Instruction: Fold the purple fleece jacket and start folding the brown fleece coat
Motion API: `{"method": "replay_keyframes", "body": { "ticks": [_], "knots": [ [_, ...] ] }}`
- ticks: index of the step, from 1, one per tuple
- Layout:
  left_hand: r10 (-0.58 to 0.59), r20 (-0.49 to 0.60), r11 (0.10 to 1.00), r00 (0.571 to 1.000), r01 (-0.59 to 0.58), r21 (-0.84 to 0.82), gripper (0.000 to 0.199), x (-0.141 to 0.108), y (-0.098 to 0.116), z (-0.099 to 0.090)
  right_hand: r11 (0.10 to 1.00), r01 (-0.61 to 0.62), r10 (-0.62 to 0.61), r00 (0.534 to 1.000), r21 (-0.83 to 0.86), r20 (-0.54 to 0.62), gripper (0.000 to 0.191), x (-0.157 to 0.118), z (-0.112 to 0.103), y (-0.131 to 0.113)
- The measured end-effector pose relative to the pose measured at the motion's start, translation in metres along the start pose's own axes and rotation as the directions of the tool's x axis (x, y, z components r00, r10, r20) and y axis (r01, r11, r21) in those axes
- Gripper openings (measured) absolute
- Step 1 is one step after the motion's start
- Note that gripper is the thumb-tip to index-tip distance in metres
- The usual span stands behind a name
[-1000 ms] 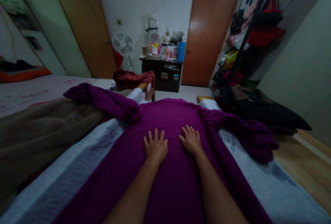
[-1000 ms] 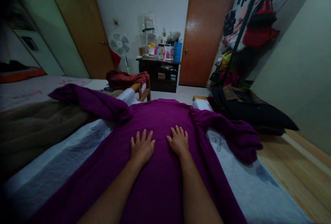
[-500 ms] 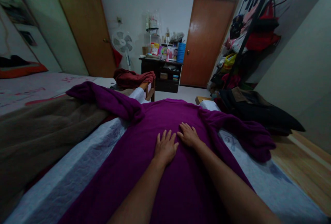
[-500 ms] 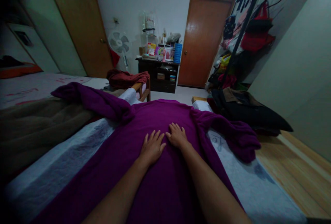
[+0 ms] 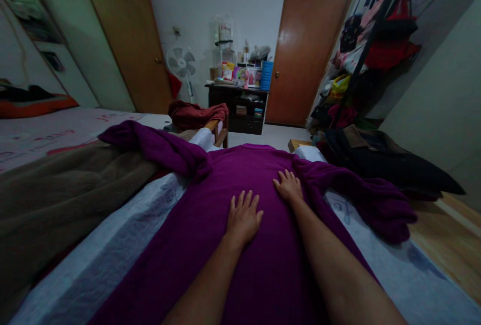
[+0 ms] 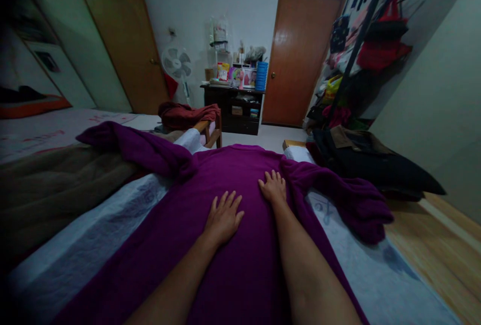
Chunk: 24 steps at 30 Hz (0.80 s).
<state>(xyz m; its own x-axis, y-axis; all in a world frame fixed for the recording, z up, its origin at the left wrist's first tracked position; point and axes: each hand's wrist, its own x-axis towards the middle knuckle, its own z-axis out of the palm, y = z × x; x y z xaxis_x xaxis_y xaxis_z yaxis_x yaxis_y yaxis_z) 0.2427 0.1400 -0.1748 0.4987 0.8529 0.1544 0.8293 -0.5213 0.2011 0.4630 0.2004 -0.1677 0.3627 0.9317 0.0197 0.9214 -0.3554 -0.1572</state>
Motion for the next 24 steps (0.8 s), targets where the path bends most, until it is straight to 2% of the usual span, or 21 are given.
{"method": "replay_keyframes", "body": {
  "ticks": [4, 8, 12, 14, 16, 18, 20, 22, 24],
  "knots": [
    [-0.005, -0.013, 1.000, 1.000, 0.005, -0.007, 0.055, 0.000, -0.001, 0.002, 0.990, -0.137, 0.138, 0.989, 0.023, -0.060, 0.067, -0.004, 0.003, -0.003],
    [-0.010, -0.007, 1.000, 1.000, 0.010, -0.014, 0.054, 0.000, -0.001, 0.003, 0.989, -0.146, 0.147, 0.988, 0.014, -0.039, 0.068, -0.006, -0.002, -0.004],
    [-0.008, -0.006, 1.000, 1.000, 0.008, -0.016, 0.055, 0.001, -0.001, 0.003, 0.998, 0.002, -0.005, 0.999, 0.066, 0.047, 0.060, -0.008, -0.020, 0.005],
    [-0.013, -0.002, 1.000, 1.000, 0.013, -0.015, 0.055, 0.001, -0.001, 0.002, 0.990, 0.088, -0.097, 0.992, 0.109, 0.075, 0.049, -0.013, -0.036, 0.013],
    [-0.017, 0.005, 1.000, 1.000, 0.017, -0.015, 0.055, 0.002, -0.001, 0.002, 0.984, 0.124, -0.132, 0.989, 0.129, 0.060, 0.040, -0.023, -0.055, 0.024],
    [-0.018, 0.014, 1.000, 1.000, 0.018, -0.015, 0.054, 0.002, -0.002, 0.001, 0.978, 0.139, -0.139, 0.990, 0.158, -0.010, 0.039, -0.038, -0.076, 0.039],
    [-0.011, 0.011, 1.000, 1.000, 0.012, -0.011, 0.054, 0.002, -0.002, 0.001, 0.962, 0.160, -0.132, 0.982, 0.220, -0.137, 0.039, -0.058, -0.095, 0.055],
    [-0.003, 0.004, 1.000, 1.000, 0.003, -0.007, 0.054, 0.001, -0.003, 0.000, 0.951, 0.176, -0.104, 0.956, 0.256, -0.273, 0.037, -0.080, -0.111, 0.075],
    [0.005, -0.006, 1.000, 1.000, -0.005, -0.001, 0.054, 0.001, -0.003, -0.001, 0.973, 0.146, -0.068, 0.924, 0.181, -0.377, 0.033, -0.102, -0.123, 0.097]
  ]
}}
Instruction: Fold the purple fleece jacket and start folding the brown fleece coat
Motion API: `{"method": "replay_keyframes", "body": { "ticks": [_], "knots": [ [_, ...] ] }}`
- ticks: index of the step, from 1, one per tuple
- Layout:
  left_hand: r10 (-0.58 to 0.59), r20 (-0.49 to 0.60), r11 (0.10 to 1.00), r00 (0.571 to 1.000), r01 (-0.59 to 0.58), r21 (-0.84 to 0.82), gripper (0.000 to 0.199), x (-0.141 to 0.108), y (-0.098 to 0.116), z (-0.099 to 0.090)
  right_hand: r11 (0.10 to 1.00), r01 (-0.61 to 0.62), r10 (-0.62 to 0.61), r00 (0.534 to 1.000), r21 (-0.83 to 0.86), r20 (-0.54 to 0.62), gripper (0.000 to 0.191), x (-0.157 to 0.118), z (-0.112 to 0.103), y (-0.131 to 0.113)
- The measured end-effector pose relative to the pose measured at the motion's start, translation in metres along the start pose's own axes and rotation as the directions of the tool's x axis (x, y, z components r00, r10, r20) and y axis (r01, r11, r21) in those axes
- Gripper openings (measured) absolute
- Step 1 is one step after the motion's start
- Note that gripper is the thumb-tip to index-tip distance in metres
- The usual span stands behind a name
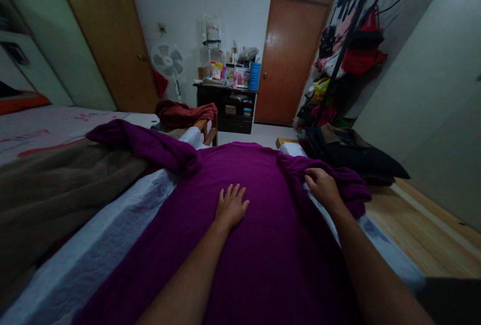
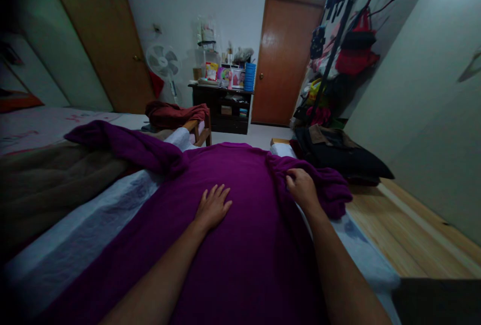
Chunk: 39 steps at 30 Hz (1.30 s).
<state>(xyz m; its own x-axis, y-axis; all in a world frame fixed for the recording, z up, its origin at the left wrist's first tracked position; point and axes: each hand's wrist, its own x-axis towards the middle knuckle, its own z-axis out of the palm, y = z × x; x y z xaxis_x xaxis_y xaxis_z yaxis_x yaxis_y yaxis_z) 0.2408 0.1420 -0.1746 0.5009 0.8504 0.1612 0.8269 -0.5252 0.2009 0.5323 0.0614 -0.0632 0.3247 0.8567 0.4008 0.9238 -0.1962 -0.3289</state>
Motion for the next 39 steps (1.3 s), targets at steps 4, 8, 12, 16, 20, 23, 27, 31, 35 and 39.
{"method": "replay_keyframes", "body": {
  "ticks": [4, 8, 12, 16, 20, 23, 27, 31, 35, 39],
  "knots": [
    [-0.010, 0.000, 1.000, 1.000, 0.010, 0.021, 0.053, -0.001, 0.002, -0.003, 0.927, -0.240, 0.156, 0.946, -0.289, -0.285, 0.044, -0.032, -0.031, 0.035],
    [-0.023, -0.006, 0.999, 1.000, 0.023, 0.045, 0.053, -0.003, 0.006, -0.006, 0.836, -0.453, 0.386, 0.886, -0.310, -0.256, 0.068, -0.051, -0.036, 0.062],
    [-0.027, -0.012, 0.998, 1.000, 0.027, 0.056, 0.052, -0.005, 0.009, -0.009, 0.837, -0.466, 0.441, 0.885, -0.286, -0.150, 0.054, -0.053, -0.031, 0.075],
    [-0.020, -0.025, 0.998, 1.000, 0.021, 0.066, 0.052, -0.006, 0.010, -0.009, 0.867, -0.450, 0.417, 0.890, -0.213, -0.184, 0.043, -0.046, -0.035, 0.066],
    [-0.015, -0.022, 0.997, 1.000, 0.017, 0.074, 0.051, -0.005, 0.010, -0.009, 0.937, -0.320, 0.273, 0.921, -0.137, -0.279, 0.035, -0.040, -0.046, 0.017],
    [-0.021, -0.029, 0.999, 0.999, 0.022, 0.046, 0.049, -0.005, 0.009, -0.009, 0.990, -0.111, 0.087, 0.963, -0.083, -0.255, 0.032, -0.044, -0.043, -0.036],
    [-0.036, -0.026, 0.997, 0.999, 0.034, -0.071, 0.048, -0.007, 0.007, -0.013, 0.994, 0.108, -0.109, 0.994, -0.035, -0.016, 0.038, -0.065, -0.014, -0.091],
    [-0.057, 0.006, 0.963, 0.998, 0.056, -0.264, 0.082, -0.018, 0.013, -0.021, 0.962, 0.232, -0.269, 0.895, 0.146, 0.355, 0.045, -0.096, 0.021, -0.104],
    [0.137, -0.063, 0.964, 0.989, -0.148, -0.220, 0.097, -0.037, 0.037, -0.030, 0.928, 0.228, -0.334, 0.859, 0.294, 0.387, 0.043, -0.125, 0.028, -0.090],
    [0.235, -0.023, 0.967, 0.972, -0.236, -0.098, 0.087, -0.044, 0.064, -0.037, 0.961, 0.160, -0.224, 0.929, 0.227, 0.295, 0.041, -0.148, 0.001, -0.066]
  ]
}}
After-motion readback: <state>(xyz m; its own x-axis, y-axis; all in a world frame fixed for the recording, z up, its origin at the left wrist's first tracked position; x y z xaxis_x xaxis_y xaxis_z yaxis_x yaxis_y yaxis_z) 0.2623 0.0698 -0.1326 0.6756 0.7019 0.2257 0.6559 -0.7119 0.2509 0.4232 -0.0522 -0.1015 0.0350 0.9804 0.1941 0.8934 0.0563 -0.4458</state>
